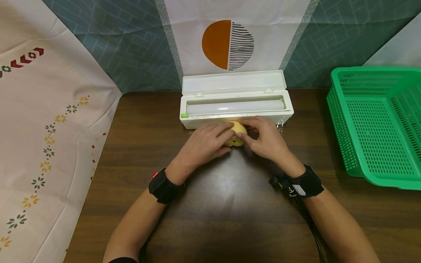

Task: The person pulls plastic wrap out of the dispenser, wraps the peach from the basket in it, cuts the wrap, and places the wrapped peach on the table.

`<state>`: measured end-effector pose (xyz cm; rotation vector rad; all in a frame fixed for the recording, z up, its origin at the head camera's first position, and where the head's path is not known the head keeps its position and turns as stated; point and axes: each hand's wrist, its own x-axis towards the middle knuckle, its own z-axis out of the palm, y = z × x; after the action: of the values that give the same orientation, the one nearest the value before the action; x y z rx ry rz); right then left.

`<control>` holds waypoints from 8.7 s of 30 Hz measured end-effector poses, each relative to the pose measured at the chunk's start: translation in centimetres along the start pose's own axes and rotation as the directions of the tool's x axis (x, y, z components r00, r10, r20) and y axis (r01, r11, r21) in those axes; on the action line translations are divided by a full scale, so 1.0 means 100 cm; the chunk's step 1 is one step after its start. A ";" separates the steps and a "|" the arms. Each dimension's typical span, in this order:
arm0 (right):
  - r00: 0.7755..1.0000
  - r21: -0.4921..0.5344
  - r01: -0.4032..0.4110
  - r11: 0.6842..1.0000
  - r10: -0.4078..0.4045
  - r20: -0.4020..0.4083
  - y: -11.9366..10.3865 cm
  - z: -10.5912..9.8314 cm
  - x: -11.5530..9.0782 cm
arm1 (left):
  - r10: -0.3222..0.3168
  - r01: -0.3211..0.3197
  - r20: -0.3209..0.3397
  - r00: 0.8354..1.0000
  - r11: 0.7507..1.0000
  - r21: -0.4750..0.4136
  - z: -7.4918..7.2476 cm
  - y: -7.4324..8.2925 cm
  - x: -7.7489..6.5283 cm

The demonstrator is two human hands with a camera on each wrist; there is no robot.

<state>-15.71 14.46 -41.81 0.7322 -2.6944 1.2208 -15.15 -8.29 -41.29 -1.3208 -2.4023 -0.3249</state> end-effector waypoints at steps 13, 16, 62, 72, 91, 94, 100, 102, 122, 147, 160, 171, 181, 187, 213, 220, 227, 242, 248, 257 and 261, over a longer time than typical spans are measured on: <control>0.999 -0.021 0.041 0.999 -0.041 0.012 0.000 0.001 0.000 | -0.044 0.049 0.107 0.993 0.998 -0.047 0.006 -0.003 -0.001; 0.998 -0.029 0.054 0.998 -0.053 0.019 -0.001 0.001 0.000 | -0.039 0.044 0.105 0.994 0.998 -0.044 0.007 -0.003 -0.001; 0.996 -0.094 0.082 0.992 -0.084 -0.020 -0.001 0.000 -0.003 | -0.166 0.192 0.122 0.979 0.952 -0.240 0.008 -0.009 0.003; 0.992 -0.141 0.117 0.983 -0.111 0.055 -0.003 -0.013 -0.002 | -0.207 0.242 0.148 0.967 0.926 -0.288 0.008 -0.011 0.001; 0.936 -0.392 0.350 0.851 -0.305 0.175 -0.009 -0.016 -0.008 | -0.240 0.292 0.191 0.952 0.898 -0.330 0.006 -0.014 0.000; 0.942 -0.392 0.332 0.858 -0.277 0.191 -0.007 -0.013 -0.008 | -0.243 0.298 0.196 0.950 0.891 -0.342 0.007 -0.015 0.000; 0.945 -0.371 0.321 0.871 -0.268 0.188 -0.003 -0.005 -0.006 | -0.230 0.283 0.181 0.956 0.882 -0.376 0.008 -0.016 0.000; 0.945 -0.356 0.321 0.878 -0.272 0.181 -0.002 -0.004 -0.005 | -0.232 0.284 0.177 0.956 0.879 -0.384 0.008 -0.016 0.000; 0.948 -0.275 0.315 0.909 -0.288 0.133 0.007 -0.003 -0.003 | -0.236 0.261 0.116 0.965 0.910 -0.323 0.013 -0.008 0.001; 0.952 -0.223 0.306 0.926 -0.294 0.089 0.010 0.000 -0.003 | -0.292 0.297 0.053 0.955 0.946 -0.130 0.010 -0.004 0.002; 0.955 -0.226 0.297 0.928 -0.286 0.078 0.006 -0.002 -0.002 | -0.323 0.326 0.053 0.945 0.942 -0.078 0.007 -0.004 0.001; 0.956 -0.232 0.294 0.927 -0.282 0.087 0.005 -0.005 -0.001 | -0.349 0.353 0.052 0.936 0.932 -0.082 0.006 -0.005 0.002; 0.955 -0.230 0.295 0.928 -0.278 0.103 0.006 -0.004 -0.001 | -0.399 0.405 0.074 0.914 0.908 -0.110 0.007 -0.006 0.000; 0.949 -0.244 0.313 0.918 -0.296 0.106 0.007 -0.004 -0.002 | -0.410 0.419 0.096 0.907 0.901 -0.116 0.008 -0.007 -0.001; 0.946 -0.221 0.322 0.920 -0.309 0.092 0.007 -0.006 -0.002 | -0.407 0.417 0.107 0.907 0.905 -0.087 0.007 -0.008 0.001; 0.950 -0.229 0.311 0.923 -0.295 0.101 0.007 -0.006 -0.002 | -0.417 0.430 0.124 0.900 0.897 -0.104 0.008 -0.009 0.002; 0.955 -0.229 0.295 0.928 -0.277 0.105 0.007 -0.007 -0.002 | -0.416 0.426 0.095 0.905 0.893 -0.147 0.008 -0.009 0.002; 0.974 -0.215 0.219 0.952 -0.201 0.105 0.007 -0.008 -0.002 | -0.402 0.413 0.095 0.911 0.894 -0.174 0.008 -0.012 0.002; 0.975 -0.197 0.209 0.958 -0.190 0.113 0.007 -0.010 -0.002 | -0.402 0.412 0.090 0.911 0.892 -0.186 0.008 -0.012 0.003; 0.973 -0.176 0.215 0.961 -0.194 0.129 0.008 -0.012 -0.003 | -0.399 0.401 0.057 0.915 0.887 -0.227 0.009 -0.013 0.003; 0.970 -0.171 0.229 0.958 -0.210 0.125 0.010 -0.012 -0.003 | -0.402 0.404 0.058 0.914 0.885 -0.233 0.009 -0.013 0.003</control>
<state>-16.05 15.99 -41.76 1.0612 -2.6698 0.8915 -16.61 -8.43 -42.04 -0.8938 -2.7016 -0.7482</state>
